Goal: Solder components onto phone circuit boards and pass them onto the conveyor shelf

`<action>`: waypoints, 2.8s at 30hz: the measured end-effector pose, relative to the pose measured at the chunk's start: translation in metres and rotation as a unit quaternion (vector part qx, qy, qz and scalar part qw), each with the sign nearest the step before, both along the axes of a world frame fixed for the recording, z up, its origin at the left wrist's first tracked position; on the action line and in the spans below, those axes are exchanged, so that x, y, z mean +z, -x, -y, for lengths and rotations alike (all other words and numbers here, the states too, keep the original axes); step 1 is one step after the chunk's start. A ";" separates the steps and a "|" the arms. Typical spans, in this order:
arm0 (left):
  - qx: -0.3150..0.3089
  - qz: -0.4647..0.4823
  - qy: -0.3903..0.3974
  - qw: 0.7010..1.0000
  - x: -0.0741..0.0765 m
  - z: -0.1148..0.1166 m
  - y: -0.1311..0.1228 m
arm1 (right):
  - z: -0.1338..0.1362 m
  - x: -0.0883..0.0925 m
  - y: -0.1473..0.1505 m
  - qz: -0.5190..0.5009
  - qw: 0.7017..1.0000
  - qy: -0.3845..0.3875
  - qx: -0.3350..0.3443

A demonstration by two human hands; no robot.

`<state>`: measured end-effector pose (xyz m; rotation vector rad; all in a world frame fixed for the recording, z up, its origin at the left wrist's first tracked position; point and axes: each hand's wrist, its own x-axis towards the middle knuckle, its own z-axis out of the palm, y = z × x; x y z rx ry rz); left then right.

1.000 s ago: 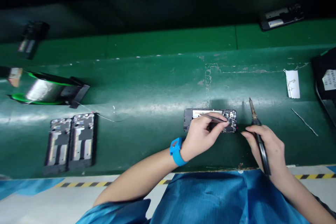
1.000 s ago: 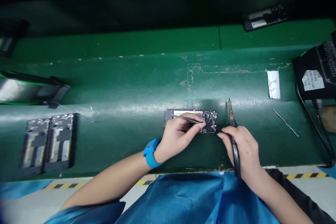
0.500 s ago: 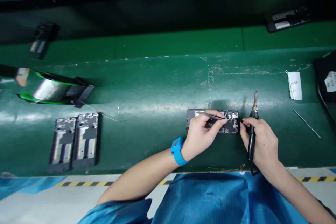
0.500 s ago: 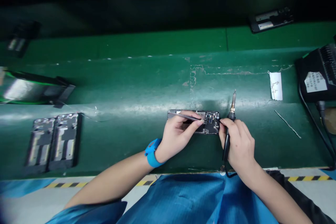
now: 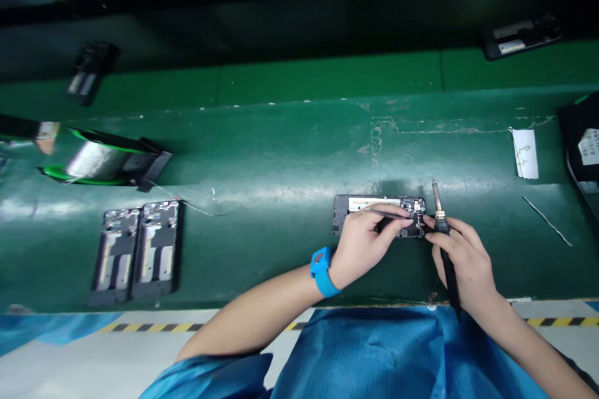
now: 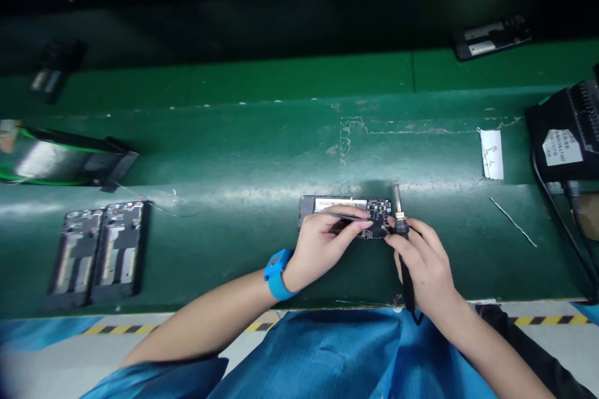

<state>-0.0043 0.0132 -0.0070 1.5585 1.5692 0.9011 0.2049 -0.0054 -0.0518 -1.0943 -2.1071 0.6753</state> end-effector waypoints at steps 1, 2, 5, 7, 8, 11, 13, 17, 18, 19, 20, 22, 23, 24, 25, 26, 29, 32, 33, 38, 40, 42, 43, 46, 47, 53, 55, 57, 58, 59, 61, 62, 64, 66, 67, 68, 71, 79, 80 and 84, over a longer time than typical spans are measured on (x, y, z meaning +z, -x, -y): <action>-0.005 -0.005 -0.004 1.000 0.000 0.000 -0.001 | -0.001 0.000 0.000 -0.025 0.999 0.018 -0.016; -0.007 -0.009 -0.008 1.000 0.000 0.000 -0.002 | -0.002 0.001 0.000 -0.045 0.998 0.031 -0.033; -0.012 -0.021 -0.018 1.000 -0.001 0.001 -0.004 | -0.006 0.005 -0.001 -0.078 0.994 0.051 -0.061; -0.015 -0.031 -0.020 0.999 -0.002 0.001 -0.005 | -0.007 0.007 -0.001 -0.087 0.992 0.060 -0.062; -0.015 -0.034 -0.021 0.999 -0.002 0.001 -0.005 | -0.007 0.007 -0.001 -0.088 0.992 0.063 -0.061; -0.012 -0.040 -0.021 0.999 -0.002 0.000 -0.006 | -0.008 0.006 0.000 -0.085 0.993 0.063 -0.059; -0.012 -0.041 -0.022 0.999 -0.002 0.000 -0.006 | -0.008 0.004 0.001 -0.081 0.993 0.059 -0.059; -0.012 -0.042 -0.022 0.999 -0.002 0.001 -0.005 | -0.007 0.004 0.000 -0.080 0.993 0.062 -0.059; -0.012 -0.042 -0.021 0.999 -0.002 0.001 -0.005 | -0.006 0.004 -0.001 -0.080 0.993 0.065 -0.059; -0.012 -0.041 -0.021 0.999 -0.002 0.001 -0.005 | -0.006 0.005 -0.001 -0.080 0.993 0.066 -0.059; -0.013 -0.041 -0.021 0.999 -0.002 0.001 -0.005 | -0.006 0.005 -0.001 -0.080 0.993 0.068 -0.059; -0.014 -0.041 -0.020 0.999 -0.001 0.000 -0.006 | -0.005 0.005 -0.002 -0.080 0.993 0.070 -0.057; -0.014 -0.041 -0.020 0.999 -0.001 -0.001 -0.006 | -0.005 0.005 -0.002 -0.080 0.993 0.069 -0.056; -0.014 -0.041 -0.020 0.999 -0.001 -0.001 -0.006 | -0.006 0.005 -0.002 -0.081 0.993 0.069 -0.056; -0.013 -0.040 -0.021 0.999 -0.001 -0.001 -0.006 | -0.006 0.005 -0.001 -0.082 0.993 0.069 -0.055; -0.013 -0.040 -0.021 0.999 -0.001 -0.001 -0.006 | -0.006 0.005 -0.001 -0.082 0.993 0.070 -0.055; -0.011 -0.033 -0.021 0.999 -0.002 -0.001 -0.006 | -0.006 0.005 -0.001 -0.082 0.993 0.069 -0.055; -0.013 -0.032 -0.018 0.999 -0.002 -0.001 -0.006 | -0.006 0.006 -0.003 -0.090 0.992 0.068 -0.053; -0.013 -0.033 -0.018 0.999 -0.002 -0.001 -0.006 | -0.005 0.006 -0.004 -0.094 0.992 0.070 -0.049; -0.017 -0.041 -0.014 0.999 -0.002 -0.001 -0.007 | 0.002 0.006 -0.020 -0.110 0.987 0.085 -0.076; -0.023 -0.055 -0.020 0.998 -0.002 -0.001 -0.007 | 0.007 0.005 -0.027 -0.119 0.985 0.087 -0.089; -0.027 -0.067 -0.026 0.997 -0.002 -0.001 -0.007 | 0.011 0.004 -0.032 -0.146 0.980 0.093 -0.099; -0.028 -0.069 -0.028 0.997 -0.002 -0.001 -0.008 | 0.013 0.005 -0.034 -0.172 0.974 0.103 -0.105; -0.027 -0.069 -0.032 0.997 -0.002 -0.001 -0.008 | 0.017 0.009 -0.035 -0.249 0.948 0.150 -0.128; -0.027 -0.069 -0.035 0.997 -0.003 -0.001 -0.008 | 0.018 0.011 -0.035 -0.263 0.941 0.166 -0.132; -0.029 -0.079 -0.046 0.995 -0.004 0.000 -0.006 | 0.026 0.003 -0.040 -0.317 0.925 0.182 -0.104; -0.030 -0.081 -0.048 0.995 -0.004 0.000 -0.006 | 0.032 -0.002 -0.043 -0.336 0.915 0.193 -0.114; -0.032 -0.081 -0.050 0.995 -0.004 0.000 -0.006 | 0.038 -0.005 -0.046 -0.296 0.928 0.194 -0.118; -0.032 -0.080 -0.052 0.995 -0.004 0.000 -0.006 | 0.039 -0.005 -0.048 -0.258 0.940 0.189 -0.117; -0.032 -0.081 -0.055 0.995 -0.004 0.000 -0.006 | 0.040 -0.004 -0.049 -0.221 0.951 0.182 -0.114; -0.032 -0.082 -0.061 0.994 -0.005 0.000 -0.006 | 0.039 0.000 -0.050 -0.166 0.964 0.171 -0.114; -0.031 -0.081 -0.063 0.994 -0.005 0.000 -0.007 | 0.038 0.003 -0.051 -0.149 0.967 0.169 -0.116; -0.032 -0.081 -0.066 0.994 -0.005 0.000 -0.007 | 0.036 0.006 -0.051 -0.122 0.971 0.170 -0.119; -0.032 -0.082 -0.067 0.994 -0.005 0.000 -0.007 | 0.035 0.008 -0.052 -0.105 0.972 0.171 -0.124; -0.033 -0.083 -0.066 0.994 -0.005 0.000 -0.007 | 0.035 0.008 -0.052 -0.101 0.971 0.174 -0.126; -0.033 -0.084 -0.065 0.994 -0.005 0.000 -0.007 | 0.035 0.007 -0.052 -0.096 0.971 0.177 -0.128; -0.033 -0.085 -0.059 0.994 -0.005 0.000 -0.006 | 0.036 0.006 -0.052 -0.101 0.969 0.185 -0.129; -0.033 -0.087 -0.059 0.994 -0.004 0.001 -0.006 | 0.039 0.004 -0.054 -0.104 0.967 0.191 -0.135; -0.034 -0.087 -0.059 0.994 -0.004 0.001 -0.006 | 0.040 0.004 -0.054 -0.101 0.967 0.192 -0.135; -0.032 -0.086 -0.058 0.994 -0.004 0.000 -0.006 | 0.040 0.003 -0.051 -0.138 0.961 0.195 -0.142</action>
